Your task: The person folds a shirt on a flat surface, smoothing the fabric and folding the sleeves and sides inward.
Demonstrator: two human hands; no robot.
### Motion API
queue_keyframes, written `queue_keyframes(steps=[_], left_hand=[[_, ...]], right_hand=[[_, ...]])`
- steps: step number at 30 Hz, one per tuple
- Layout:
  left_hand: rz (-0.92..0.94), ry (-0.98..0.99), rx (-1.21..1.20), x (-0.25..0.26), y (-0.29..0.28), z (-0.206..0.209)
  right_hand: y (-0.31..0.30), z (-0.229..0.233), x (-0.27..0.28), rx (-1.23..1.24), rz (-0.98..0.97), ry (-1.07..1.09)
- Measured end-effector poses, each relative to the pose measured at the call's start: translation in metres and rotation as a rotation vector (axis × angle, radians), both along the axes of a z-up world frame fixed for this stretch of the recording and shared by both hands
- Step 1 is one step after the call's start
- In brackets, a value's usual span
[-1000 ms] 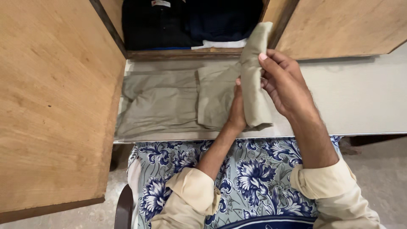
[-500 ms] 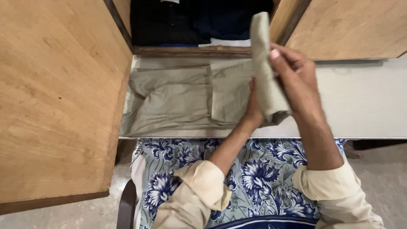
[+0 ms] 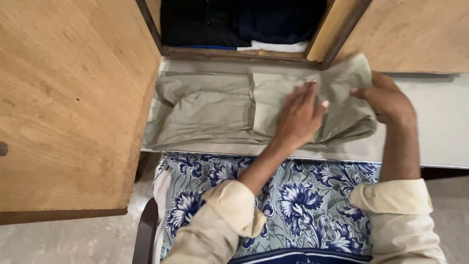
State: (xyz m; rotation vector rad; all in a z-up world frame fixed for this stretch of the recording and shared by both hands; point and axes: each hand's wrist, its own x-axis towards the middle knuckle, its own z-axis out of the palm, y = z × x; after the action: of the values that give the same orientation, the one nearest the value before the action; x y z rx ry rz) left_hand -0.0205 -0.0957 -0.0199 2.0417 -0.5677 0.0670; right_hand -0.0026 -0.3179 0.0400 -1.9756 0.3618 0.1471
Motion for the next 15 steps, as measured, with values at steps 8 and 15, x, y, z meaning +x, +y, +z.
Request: queue_keyframes(steps=[8,15], left_hand=[[0.151,-0.012,0.622,-0.023,0.052,0.009],[0.102,-0.086,0.589,-0.026,0.017,-0.008]], right_hand=[[-0.142,-0.085,0.029,-0.365,0.072,0.075],[-0.146,-0.064,-0.007,-0.37,-0.127,0.145]])
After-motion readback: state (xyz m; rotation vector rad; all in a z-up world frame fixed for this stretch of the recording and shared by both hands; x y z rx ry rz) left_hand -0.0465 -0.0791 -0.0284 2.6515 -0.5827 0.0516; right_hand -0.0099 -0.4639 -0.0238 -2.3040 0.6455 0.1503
